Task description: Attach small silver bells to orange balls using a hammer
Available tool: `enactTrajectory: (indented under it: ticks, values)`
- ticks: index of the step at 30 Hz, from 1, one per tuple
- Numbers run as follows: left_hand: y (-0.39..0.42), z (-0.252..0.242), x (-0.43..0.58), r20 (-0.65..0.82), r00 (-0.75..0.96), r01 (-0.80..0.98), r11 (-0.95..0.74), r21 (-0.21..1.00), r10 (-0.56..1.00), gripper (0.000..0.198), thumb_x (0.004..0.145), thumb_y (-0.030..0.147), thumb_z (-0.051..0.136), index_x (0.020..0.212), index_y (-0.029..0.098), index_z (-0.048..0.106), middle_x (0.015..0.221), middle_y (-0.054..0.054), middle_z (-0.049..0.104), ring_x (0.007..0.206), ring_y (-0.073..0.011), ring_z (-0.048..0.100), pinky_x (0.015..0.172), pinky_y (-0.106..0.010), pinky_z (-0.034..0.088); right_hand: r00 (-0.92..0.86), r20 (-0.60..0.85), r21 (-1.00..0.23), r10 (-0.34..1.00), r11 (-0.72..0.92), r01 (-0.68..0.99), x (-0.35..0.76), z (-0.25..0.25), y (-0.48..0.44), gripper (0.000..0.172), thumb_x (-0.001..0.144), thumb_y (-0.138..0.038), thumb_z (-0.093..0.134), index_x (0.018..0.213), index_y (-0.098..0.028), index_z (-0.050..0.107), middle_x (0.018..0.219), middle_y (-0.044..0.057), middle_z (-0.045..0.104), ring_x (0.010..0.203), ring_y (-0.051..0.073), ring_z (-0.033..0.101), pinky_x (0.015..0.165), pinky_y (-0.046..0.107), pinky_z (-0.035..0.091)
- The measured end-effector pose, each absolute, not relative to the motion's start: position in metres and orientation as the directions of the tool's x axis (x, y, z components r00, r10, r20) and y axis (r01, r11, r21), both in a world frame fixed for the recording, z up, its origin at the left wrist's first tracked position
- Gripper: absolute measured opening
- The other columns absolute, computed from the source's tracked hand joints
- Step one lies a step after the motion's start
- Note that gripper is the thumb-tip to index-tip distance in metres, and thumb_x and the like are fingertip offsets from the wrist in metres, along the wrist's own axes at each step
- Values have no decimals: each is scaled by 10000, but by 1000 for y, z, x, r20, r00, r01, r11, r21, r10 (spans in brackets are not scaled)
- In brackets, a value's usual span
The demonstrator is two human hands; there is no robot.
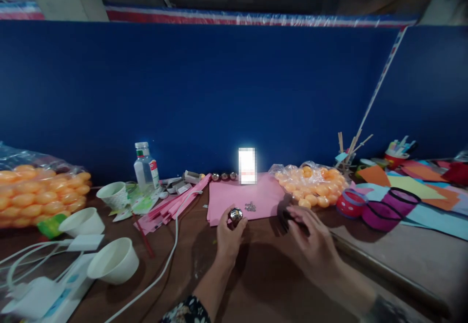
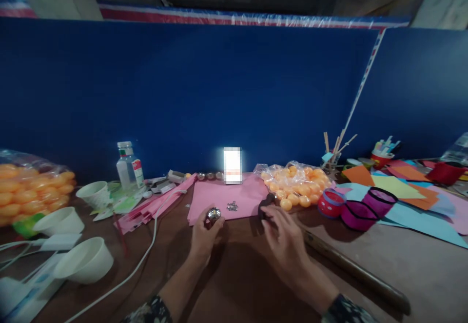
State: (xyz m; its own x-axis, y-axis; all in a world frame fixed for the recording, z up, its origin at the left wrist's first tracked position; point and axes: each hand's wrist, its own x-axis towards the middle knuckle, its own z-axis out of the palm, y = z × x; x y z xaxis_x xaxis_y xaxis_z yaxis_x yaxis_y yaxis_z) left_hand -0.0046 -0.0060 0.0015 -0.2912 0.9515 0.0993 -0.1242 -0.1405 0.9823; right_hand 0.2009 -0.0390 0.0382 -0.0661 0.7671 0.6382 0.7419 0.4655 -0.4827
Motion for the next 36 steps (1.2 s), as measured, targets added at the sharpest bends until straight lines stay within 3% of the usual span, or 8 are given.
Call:
enactTrajectory:
  ticks: [5, 9, 14, 17, 20, 23, 25, 36]
  values:
    - [-7, 3, -2, 89, -283, -124, -129, 984, 955, 546, 577, 267, 700, 1093, 162, 552, 872, -51, 632, 697, -137, 588, 675, -268, 477, -113, 438, -154, 892, 198, 968, 285, 11, -37, 365, 770, -354, 488, 1095, -194, 533, 1084, 100, 571, 960, 266, 540, 835, 411, 430]
    - [-5, -2, 0, 153, -255, -141, -193, 971, 955, 517, 577, 227, 698, 1068, 167, 549, 944, -60, 616, 775, -143, 595, 728, -264, 469, -202, 308, -93, 930, 241, 966, 310, -9, -29, 331, 783, -326, 457, 1060, -178, 559, 994, 110, 607, 875, 247, 579, 784, 377, 451]
    - [-5, -3, 0, 176, -218, -85, -199, 976, 960, 479, 597, 218, 682, 1055, 166, 550, 878, -51, 624, 720, -145, 594, 689, -272, 479, -199, 355, -84, 913, 243, 966, 305, -15, -26, 271, 790, -338, 419, 955, -202, 585, 949, 122, 633, 841, 257, 602, 732, 368, 453]
    - [-4, -2, 0, 232, -224, -30, -245, 969, 947, 419, 611, 206, 669, 1018, 173, 578, 916, -58, 634, 782, -163, 595, 747, -296, 469, -143, 380, -161, 914, 218, 963, 295, -9, -33, 298, 799, -382, 405, 969, -199, 567, 954, 125, 634, 831, 262, 605, 724, 374, 451]
    - [-4, -4, 1, 261, -219, -11, -270, 963, 940, 415, 610, 190, 667, 1018, 178, 591, 938, -62, 640, 829, -178, 594, 782, -309, 460, -25, 375, -394, 927, 184, 900, 274, 9, -48, 319, 792, -448, 404, 948, -206, 541, 900, 128, 630, 770, 245, 601, 702, 358, 458]
    - [-3, -7, 4, 242, -220, -26, -254, 967, 945, 429, 620, 204, 665, 1039, 174, 581, 895, -61, 651, 773, -173, 604, 747, -316, 471, -47, 101, -729, 994, 106, 677, 240, 41, -70, 319, 819, -493, 364, 857, -213, 512, 668, 39, 579, 540, 153, 545, 536, 270, 460]
    - [-4, -8, 4, 244, -232, -32, -258, 966, 942, 433, 623, 205, 665, 1046, 173, 575, 898, -61, 651, 779, -169, 603, 755, -314, 467, -153, -87, -883, 984, -5, 469, 218, 63, -84, 354, 849, -503, 300, 906, -201, 474, 724, 19, 552, 491, 108, 495, 411, 209, 398]
    - [-2, -10, 7, 283, -198, -157, -316, 936, 938, 287, 593, 123, 668, 877, 153, 635, 831, -45, 661, 749, -152, 596, 709, -255, 458, -241, -183, -849, 953, -29, 528, 175, 77, -105, 298, 835, -472, 388, 803, -191, 481, 659, -22, 489, 557, 95, 459, 481, 182, 382]
